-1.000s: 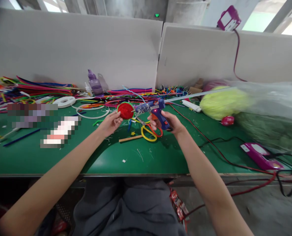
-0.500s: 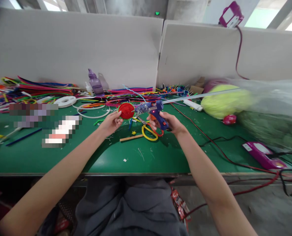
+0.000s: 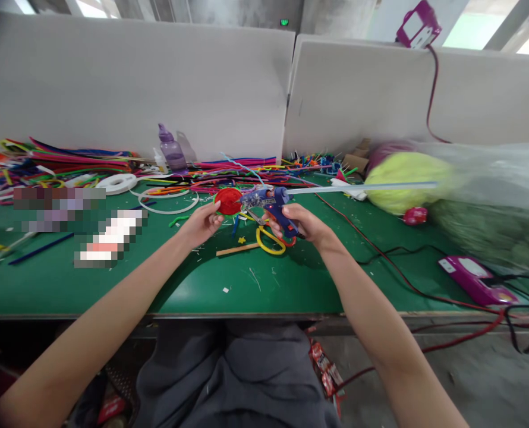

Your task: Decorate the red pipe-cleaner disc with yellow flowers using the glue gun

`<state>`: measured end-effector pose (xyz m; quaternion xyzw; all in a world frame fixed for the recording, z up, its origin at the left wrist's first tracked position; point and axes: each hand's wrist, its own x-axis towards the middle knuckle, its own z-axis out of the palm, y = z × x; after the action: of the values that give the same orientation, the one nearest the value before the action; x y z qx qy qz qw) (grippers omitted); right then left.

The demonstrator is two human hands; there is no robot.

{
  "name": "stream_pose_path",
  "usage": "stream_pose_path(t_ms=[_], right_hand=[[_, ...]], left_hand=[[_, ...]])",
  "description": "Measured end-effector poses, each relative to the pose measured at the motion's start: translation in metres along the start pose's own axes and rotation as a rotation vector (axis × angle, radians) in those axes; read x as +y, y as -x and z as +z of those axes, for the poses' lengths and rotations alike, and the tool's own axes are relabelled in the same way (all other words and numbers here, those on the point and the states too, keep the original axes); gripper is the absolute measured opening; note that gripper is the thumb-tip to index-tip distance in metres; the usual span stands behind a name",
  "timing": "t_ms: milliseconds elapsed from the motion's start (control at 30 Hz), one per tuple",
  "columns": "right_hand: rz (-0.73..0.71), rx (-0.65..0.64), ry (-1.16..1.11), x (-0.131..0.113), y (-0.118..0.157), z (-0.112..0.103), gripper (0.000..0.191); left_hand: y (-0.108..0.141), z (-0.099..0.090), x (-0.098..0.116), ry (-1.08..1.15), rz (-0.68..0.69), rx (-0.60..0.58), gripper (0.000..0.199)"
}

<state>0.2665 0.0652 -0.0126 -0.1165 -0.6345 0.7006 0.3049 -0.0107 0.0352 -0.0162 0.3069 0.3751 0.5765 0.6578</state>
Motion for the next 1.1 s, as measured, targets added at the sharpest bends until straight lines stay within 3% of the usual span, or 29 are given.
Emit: stream_pose_path(t_ms=[1100], right_hand=[[0.047,0.0,-0.004,-0.0008,-0.0009,0.0046,0.04]], left_hand=[[0.0009,0.0,-0.0011,0.01,0.007,-0.037,0.019]])
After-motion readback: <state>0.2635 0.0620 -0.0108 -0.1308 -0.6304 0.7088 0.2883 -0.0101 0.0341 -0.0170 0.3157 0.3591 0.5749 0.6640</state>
